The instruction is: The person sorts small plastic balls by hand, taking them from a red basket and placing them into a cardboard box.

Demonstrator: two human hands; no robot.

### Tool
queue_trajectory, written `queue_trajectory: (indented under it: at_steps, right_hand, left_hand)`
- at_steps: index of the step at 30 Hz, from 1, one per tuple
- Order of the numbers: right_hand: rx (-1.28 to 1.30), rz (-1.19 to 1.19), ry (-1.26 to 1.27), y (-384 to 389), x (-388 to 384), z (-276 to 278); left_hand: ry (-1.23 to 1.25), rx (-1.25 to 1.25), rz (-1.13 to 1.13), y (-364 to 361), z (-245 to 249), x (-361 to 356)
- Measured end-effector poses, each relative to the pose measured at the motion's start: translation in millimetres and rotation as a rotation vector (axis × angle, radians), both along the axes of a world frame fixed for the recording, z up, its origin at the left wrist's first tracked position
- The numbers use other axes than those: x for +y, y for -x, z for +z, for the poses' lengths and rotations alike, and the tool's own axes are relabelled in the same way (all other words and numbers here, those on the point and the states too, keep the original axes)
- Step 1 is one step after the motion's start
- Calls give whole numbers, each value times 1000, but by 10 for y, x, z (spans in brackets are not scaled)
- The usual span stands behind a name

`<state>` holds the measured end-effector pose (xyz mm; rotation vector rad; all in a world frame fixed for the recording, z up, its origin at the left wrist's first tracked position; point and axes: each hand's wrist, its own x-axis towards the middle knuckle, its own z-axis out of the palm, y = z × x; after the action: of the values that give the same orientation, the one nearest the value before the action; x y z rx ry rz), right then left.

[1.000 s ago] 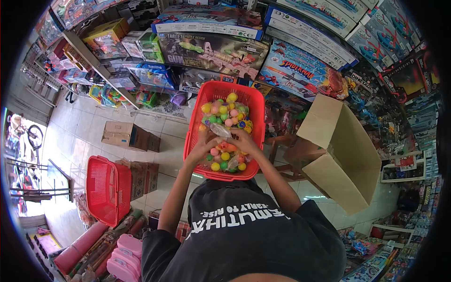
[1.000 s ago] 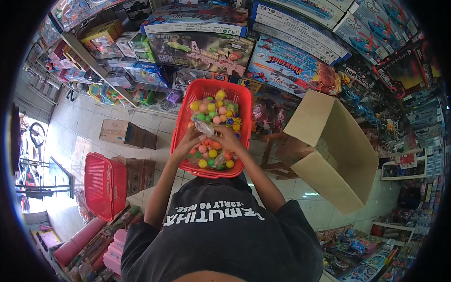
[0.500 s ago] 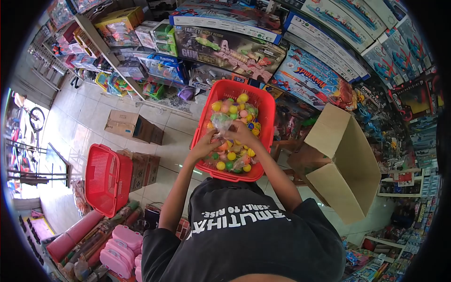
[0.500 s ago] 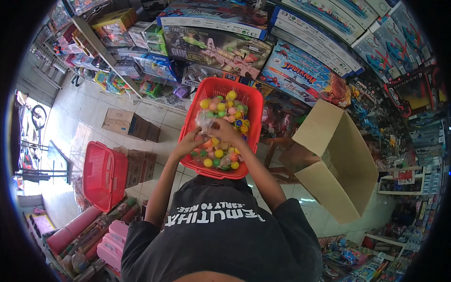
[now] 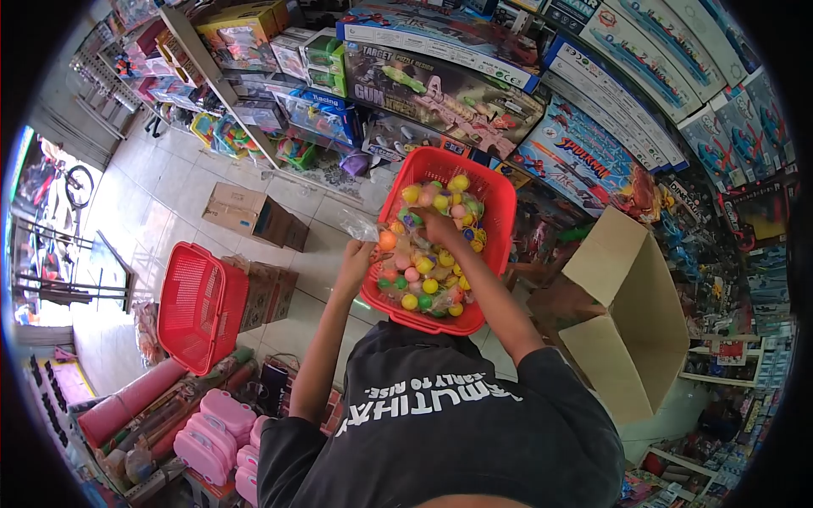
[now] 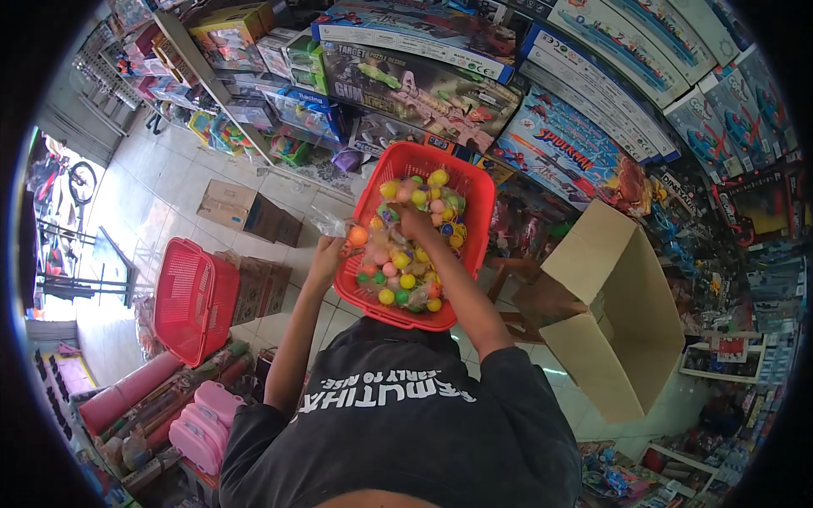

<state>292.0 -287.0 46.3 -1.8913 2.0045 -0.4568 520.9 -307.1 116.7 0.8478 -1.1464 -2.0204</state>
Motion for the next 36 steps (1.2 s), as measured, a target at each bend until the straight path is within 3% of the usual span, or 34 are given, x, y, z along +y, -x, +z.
queue_trajectory:
  at_steps: [4, 10, 17, 20, 26, 31, 34, 36]
  right_hand:
    - [88, -68, -97, -125, -31, 16]
    - [75, -58, 22, -74, 14, 16]
    - [-276, -76, -62, 131, 190, 333]
    - [-410, -118, 13, 230, 363, 510]
    - [-508, -192, 118, 254, 752, 633]
    - [-647, -175, 118, 194, 910, 618]
    - [-794, -203, 179, 208, 974, 592]
    - [-997, -234, 74, 221, 1016, 647]
  left_hand:
    - [-18, 0, -15, 46, -75, 51]
    - [-32, 1, -10, 45, 1, 133]
    - [-49, -32, -4, 67, 34, 162]
    - [71, -105, 66, 74, -322, 107]
    - [23, -74, 126, 226, 36, 195]
    - [47, -112, 90, 340, -73, 238]
    - [51, -66, 76, 448, 19, 315]
    - [56, -44, 46, 501, 108, 368]
